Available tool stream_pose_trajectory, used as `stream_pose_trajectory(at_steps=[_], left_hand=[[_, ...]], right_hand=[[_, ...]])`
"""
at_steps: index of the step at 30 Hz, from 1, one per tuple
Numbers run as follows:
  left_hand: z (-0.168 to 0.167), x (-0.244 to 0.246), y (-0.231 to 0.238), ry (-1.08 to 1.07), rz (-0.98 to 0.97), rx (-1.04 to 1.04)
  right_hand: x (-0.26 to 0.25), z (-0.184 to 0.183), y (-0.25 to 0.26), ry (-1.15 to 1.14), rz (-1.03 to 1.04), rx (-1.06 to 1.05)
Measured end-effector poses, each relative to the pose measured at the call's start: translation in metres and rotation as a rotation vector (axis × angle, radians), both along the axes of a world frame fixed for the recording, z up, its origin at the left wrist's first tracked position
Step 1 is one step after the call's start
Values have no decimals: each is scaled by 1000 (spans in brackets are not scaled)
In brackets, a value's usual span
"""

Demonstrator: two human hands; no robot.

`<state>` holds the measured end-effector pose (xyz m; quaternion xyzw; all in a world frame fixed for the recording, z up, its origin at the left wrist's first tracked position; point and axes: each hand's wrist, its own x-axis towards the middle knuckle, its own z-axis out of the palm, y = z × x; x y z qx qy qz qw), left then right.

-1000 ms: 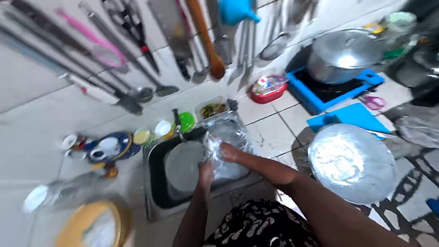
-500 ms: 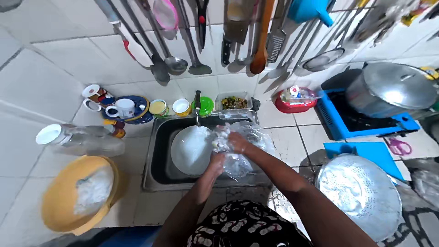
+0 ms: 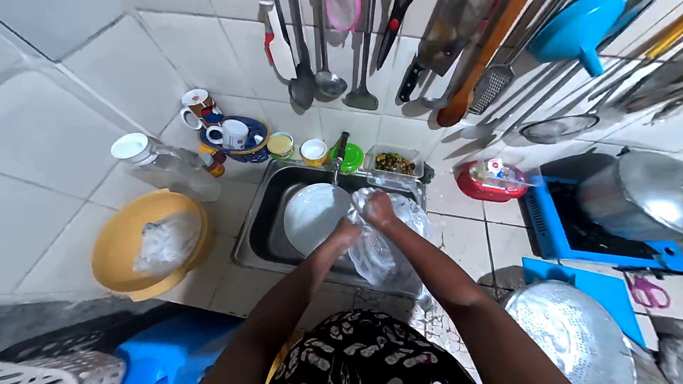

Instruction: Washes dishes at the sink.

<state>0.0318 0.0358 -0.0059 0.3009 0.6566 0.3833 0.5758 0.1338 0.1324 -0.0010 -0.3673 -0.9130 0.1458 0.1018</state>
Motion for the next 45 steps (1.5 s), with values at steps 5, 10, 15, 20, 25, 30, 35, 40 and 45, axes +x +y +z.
stream_pose_trajectory(at_steps=[5,10,15,20,25,30,35,40,45], left_hand=[[3,14,-7,-21,323,89],[7,7,-20,-39,240,-38],[9,-17,-3,-87,-153,-84],[-11,13,-7,-156,180,14],[-20,25,-16,-277,500,-62],[-28,22,-9,-219,558,-77],[-19,37,-16,70,324,-43],[-22,30,-19,-161,464,-2],[-26,18,-19,-250,661,-28]], right_hand=[[34,-18,27,33,-380,-158],[59,-36,41,-176,-648,-389],[17,-6,6,-208,-104,-224],[15,-25,1,-67,-167,-220],[81,-38,-23,-337,-503,-483],[85,-16,-110,-326,-382,-745],[42,-22,-97,24,-214,-573],[56,-37,-14,-249,-405,-502],[97,-25,-56,-394,-438,-580]])
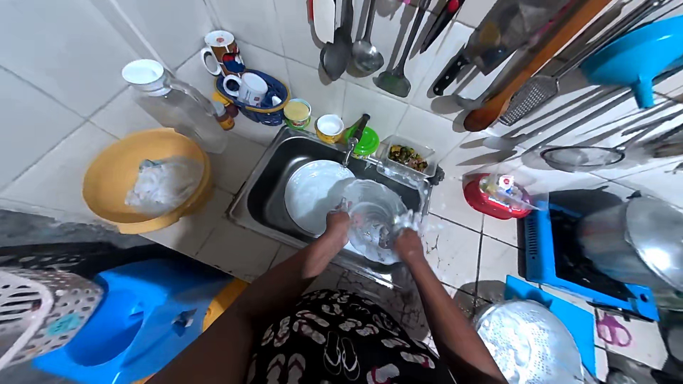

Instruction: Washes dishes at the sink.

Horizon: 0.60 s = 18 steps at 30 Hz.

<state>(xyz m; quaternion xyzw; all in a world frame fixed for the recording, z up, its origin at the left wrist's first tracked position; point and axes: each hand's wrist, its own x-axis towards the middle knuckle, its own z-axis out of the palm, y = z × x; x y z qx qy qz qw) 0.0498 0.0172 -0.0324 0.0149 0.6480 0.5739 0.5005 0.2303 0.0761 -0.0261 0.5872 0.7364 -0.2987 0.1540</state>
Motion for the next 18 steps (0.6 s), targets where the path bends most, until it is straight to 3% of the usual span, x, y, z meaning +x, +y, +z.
stream_pose_trajectory(at_steps=[3,5,7,10,14,18], left_hand=[[-4,3,4,22,-11,-18],[-2,12,2,111,-102,-37],[6,22,-2,242,-211,-45],[18,21,-6,295,-292,-5],[21,8,-1,121,-123,47],[19,-5,10,48,-2,34]], right_hand=[[-17,21,-51,107,96,-104],[-37,20,-62,258,189,-38],[-52,14,-47,408,186,61],[-51,2,9,296,145,102],[-7,-19,51,108,12,120],[24,-18,4,208,139,16]])
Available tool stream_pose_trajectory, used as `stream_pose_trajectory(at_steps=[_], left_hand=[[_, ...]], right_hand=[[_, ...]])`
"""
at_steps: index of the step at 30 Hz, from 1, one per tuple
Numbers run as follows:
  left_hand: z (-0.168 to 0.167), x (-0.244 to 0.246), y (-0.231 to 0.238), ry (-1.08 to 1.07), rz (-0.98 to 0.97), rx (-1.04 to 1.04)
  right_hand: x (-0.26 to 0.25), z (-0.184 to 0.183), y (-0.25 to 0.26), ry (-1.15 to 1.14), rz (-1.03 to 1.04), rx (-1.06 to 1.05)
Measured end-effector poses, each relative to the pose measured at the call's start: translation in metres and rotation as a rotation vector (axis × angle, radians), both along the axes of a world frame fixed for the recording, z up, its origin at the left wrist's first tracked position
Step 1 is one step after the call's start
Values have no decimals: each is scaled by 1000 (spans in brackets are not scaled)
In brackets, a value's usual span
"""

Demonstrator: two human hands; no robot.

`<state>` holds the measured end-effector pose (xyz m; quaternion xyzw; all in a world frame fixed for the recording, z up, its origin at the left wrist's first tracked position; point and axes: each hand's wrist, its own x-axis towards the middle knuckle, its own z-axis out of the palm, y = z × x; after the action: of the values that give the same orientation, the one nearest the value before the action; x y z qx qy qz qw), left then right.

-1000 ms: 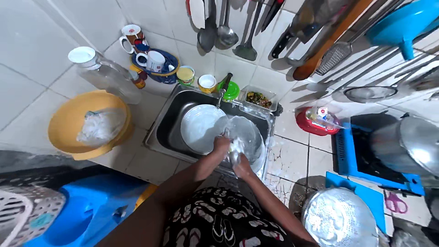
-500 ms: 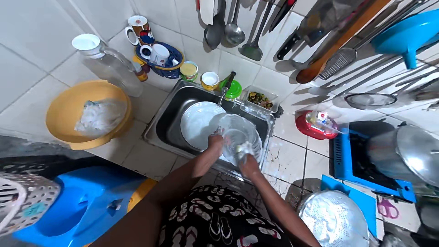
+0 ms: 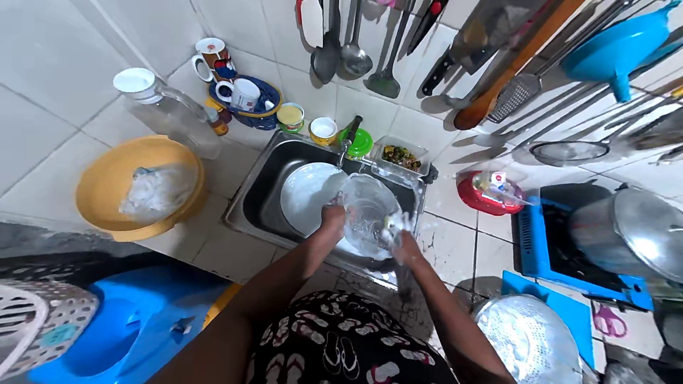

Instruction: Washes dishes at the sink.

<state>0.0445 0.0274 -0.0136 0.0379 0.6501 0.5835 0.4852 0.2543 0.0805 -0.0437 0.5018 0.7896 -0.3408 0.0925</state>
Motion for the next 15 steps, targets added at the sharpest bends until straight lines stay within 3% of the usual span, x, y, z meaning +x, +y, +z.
stream_pose_trajectory(at_steps=[3,6,9,11,13,15], left_hand=[[4,10,5,27,-31,-31],[31,33,7,89,-113,50],[67,51,9,256,-266,296],[59,50,14,344,-361,391],[25,35,18,386,-354,258],[5,13,14,218,-262,104]], right_hand=[[-14,18,-48,65,226,63],[-30,38,-68,126,147,319],[-27,64,-64,508,-275,448],[-22,80,-45,844,-651,341],[-15,81,-20,1207,-942,108],[-4,67,3,1373,-1046,-73]])
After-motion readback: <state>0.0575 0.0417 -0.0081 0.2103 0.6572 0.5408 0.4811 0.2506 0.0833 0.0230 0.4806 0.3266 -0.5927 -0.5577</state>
